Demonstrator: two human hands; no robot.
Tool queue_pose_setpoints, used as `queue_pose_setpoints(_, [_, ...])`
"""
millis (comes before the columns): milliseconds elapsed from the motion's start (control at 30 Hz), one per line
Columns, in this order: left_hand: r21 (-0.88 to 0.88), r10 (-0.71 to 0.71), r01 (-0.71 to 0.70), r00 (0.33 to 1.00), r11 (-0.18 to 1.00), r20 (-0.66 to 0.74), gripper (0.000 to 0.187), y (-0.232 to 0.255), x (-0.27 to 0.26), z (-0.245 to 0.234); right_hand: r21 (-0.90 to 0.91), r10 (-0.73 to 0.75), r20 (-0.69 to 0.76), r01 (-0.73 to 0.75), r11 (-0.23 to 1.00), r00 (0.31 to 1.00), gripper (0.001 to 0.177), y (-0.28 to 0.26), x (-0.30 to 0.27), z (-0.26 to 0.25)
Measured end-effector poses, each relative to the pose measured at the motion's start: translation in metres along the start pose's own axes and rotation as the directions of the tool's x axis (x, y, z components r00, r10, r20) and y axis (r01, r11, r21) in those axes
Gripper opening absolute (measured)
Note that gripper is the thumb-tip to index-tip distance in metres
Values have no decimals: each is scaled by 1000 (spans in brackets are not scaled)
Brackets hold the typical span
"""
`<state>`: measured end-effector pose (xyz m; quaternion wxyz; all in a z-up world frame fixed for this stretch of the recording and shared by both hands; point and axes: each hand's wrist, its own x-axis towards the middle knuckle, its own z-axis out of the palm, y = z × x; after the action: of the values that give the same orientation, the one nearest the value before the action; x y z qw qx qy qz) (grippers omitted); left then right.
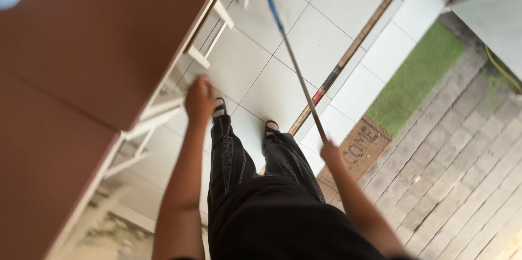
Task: The person folds a red cloth, organizes water bottles and condiments on a table, and then sprays and wipes the table surface with the cloth before sweeping the floor with a broom and dustpan.
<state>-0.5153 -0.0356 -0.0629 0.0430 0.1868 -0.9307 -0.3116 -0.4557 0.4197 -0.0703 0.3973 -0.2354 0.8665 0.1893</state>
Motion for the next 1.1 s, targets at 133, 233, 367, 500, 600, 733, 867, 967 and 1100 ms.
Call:
queue_pose_setpoints(133, [230, 303, -269, 944, 935, -128, 11, -30, 127, -28, 620, 525, 240, -545, 564, 817, 76, -42, -214, 106])
queue_pose_setpoints(233, [280, 323, -298, 945, 912, -46, 21, -44, 194, -28, 526, 589, 541, -788, 319, 600, 66, -90, -258, 110])
queue_pose_setpoints(367, [376, 359, -353, 932, 857, 55, 26, -51, 219, -23, 206, 479, 857, -978, 19, 190, 53, -155, -309, 115])
queue_pose_setpoints(500, [387, 460, -415, 887, 824, -30, 25, -55, 219, -22, 358, 343, 892, -922, -145, 293, 38, -201, -182, 75])
queue_pose_setpoints(600, [362, 442, -401, 896, 842, -36, 24, -52, 221, -17, 355, 360, 867, -934, 38, 344, 39, -212, -110, 34])
queue_pose_setpoints(733, [380, 434, -394, 901, 837, -22, 23, -53, 217, -20, 404, 343, 845, -910, 93, 410, 42, -188, -20, -45])
queue_pose_setpoints(867, [395, 469, -415, 882, 820, -47, 22, -49, 219, -16, 406, 300, 876, -913, -37, 377, 43, -184, -39, -60])
queue_pose_setpoints(967, [420, 438, -382, 898, 823, -41, 23, -52, 214, -20, 382, 312, 883, -923, -43, 351, 45, -181, -41, -61])
queue_pose_setpoints(1100, [392, 419, -381, 908, 837, -11, 22, -47, 217, -20, 482, 370, 819, -876, -29, 439, 43, -137, 10, -58])
